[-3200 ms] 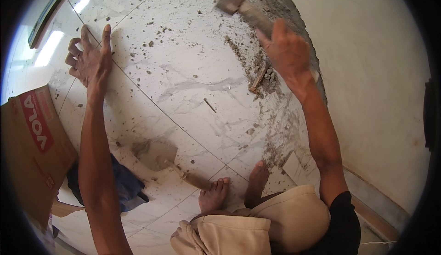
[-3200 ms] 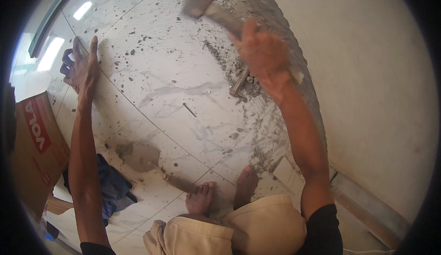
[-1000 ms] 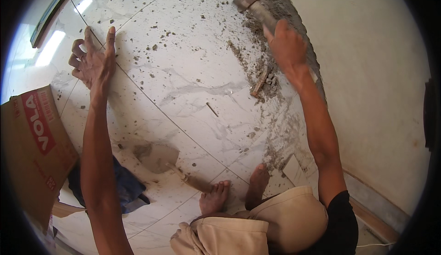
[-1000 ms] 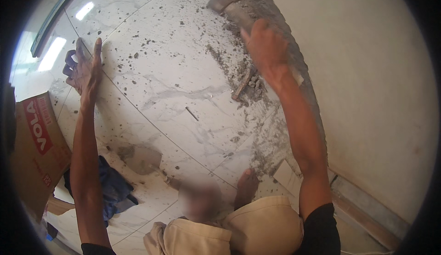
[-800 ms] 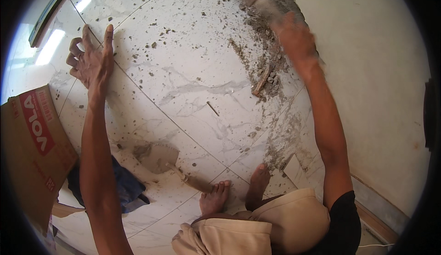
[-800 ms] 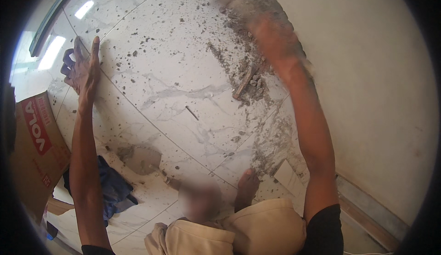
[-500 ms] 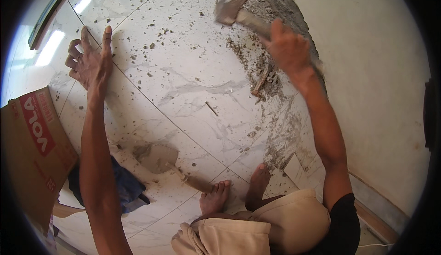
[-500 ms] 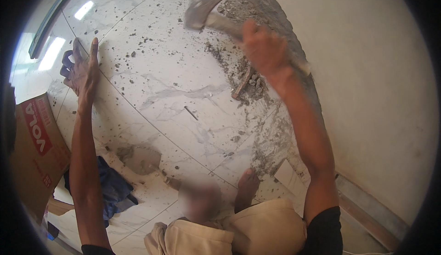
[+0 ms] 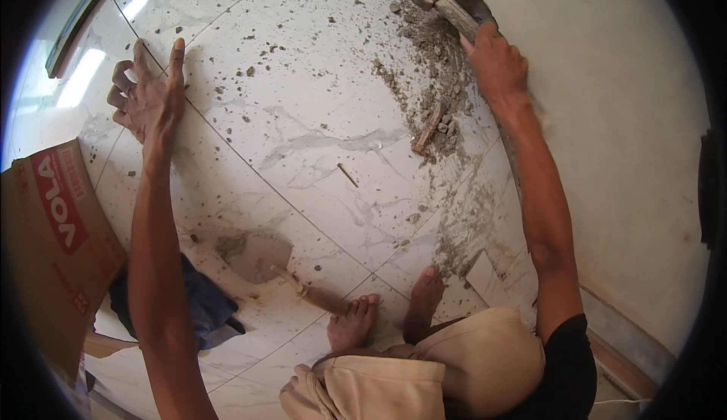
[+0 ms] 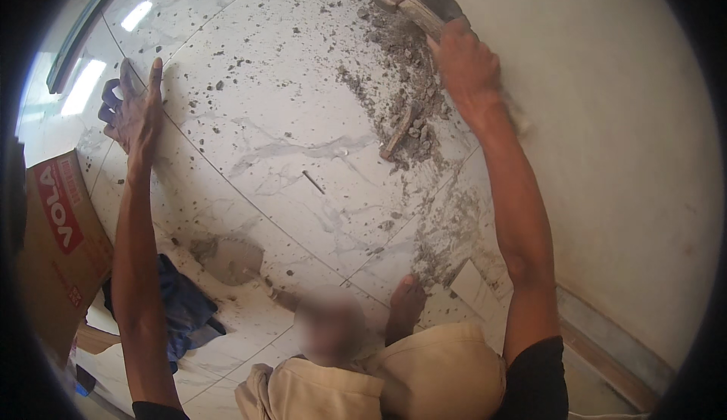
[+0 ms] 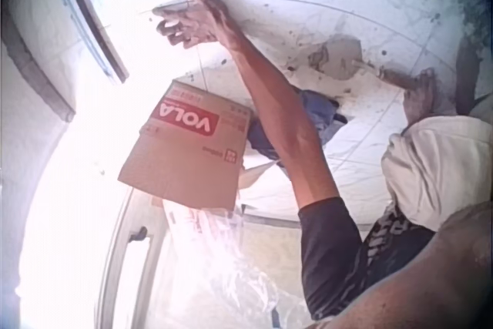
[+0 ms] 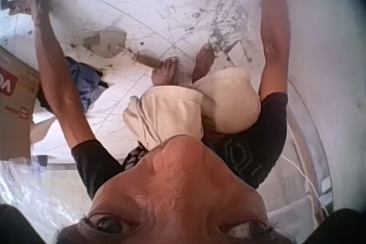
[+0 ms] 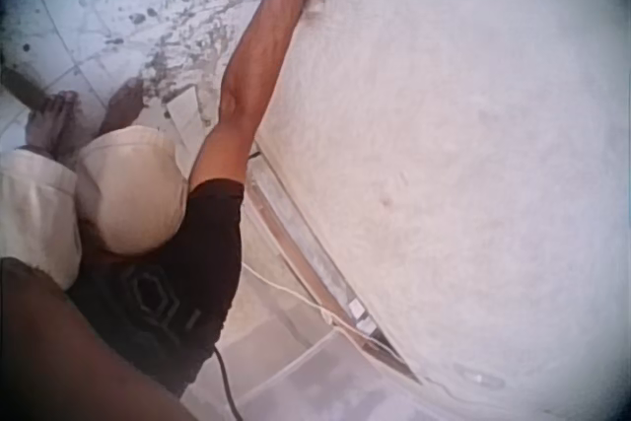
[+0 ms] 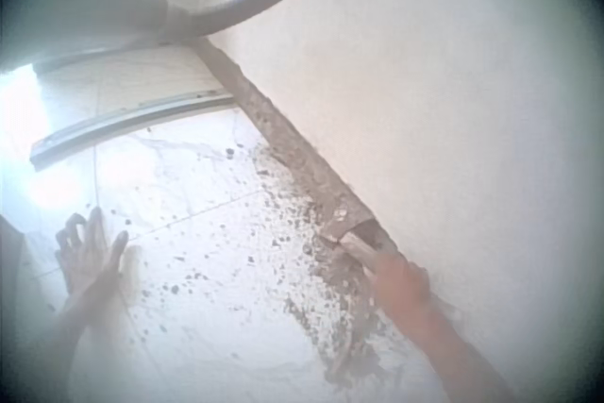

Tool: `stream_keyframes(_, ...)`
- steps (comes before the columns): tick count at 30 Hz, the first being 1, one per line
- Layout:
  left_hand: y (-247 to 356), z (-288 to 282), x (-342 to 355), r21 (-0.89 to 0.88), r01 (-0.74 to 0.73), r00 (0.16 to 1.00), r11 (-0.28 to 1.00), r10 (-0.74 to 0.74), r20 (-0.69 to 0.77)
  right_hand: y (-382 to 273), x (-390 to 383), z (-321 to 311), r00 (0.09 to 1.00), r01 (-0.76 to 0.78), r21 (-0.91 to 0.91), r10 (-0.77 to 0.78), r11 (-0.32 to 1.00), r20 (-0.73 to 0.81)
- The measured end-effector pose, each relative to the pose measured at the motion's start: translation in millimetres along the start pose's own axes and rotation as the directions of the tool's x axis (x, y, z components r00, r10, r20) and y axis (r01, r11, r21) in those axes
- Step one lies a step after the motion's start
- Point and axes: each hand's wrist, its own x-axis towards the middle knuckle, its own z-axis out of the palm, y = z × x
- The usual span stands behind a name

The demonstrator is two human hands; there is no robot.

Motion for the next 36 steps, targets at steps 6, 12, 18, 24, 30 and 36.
stream_keyframes(6, -5, -3, 0, 0.027, 0.004, 1.0, 1.0, -0.004, -0.018, -46, -7, -29, 0.984, -0.019, 0.09, 0.002, 0.996, 0.181)
stream_keyframes(12, 1, -2, 0, 0.003, -0.001, 1.0, 1.0, 0.001, -0.007, -3, 3, 0, 0.974, -0.195, 0.029, 0.19, 0.98, 0.125)
stream_keyframes(18, -6, -4, 0, 0.006, 0.006, 1.0, 1.0, -0.006, -0.014, -47, -2, -35, 0.97, -0.01, 0.109, -0.017, 0.994, 0.244)
stream_keyframes(24, 0, -4, 0, -0.015, 0.0, 1.0, 1.0, 0.0, -0.009, -16, 6, -19, 0.962, -0.182, -0.015, 0.181, 0.983, 0.205)
stream_keyframes(30, -8, -1, 1, -0.001, -0.012, 1.0, 1.0, 0.012, -0.028, -30, -6, -26, 0.983, 0.177, 0.052, -0.174, 0.983, -0.064)
stream_keyframes(36, -5, -3, 0, -0.002, -0.007, 1.0, 1.0, 0.007, -0.017, -25, 8, -18, 0.962, -0.203, 0.07, 0.186, 0.977, 0.199)
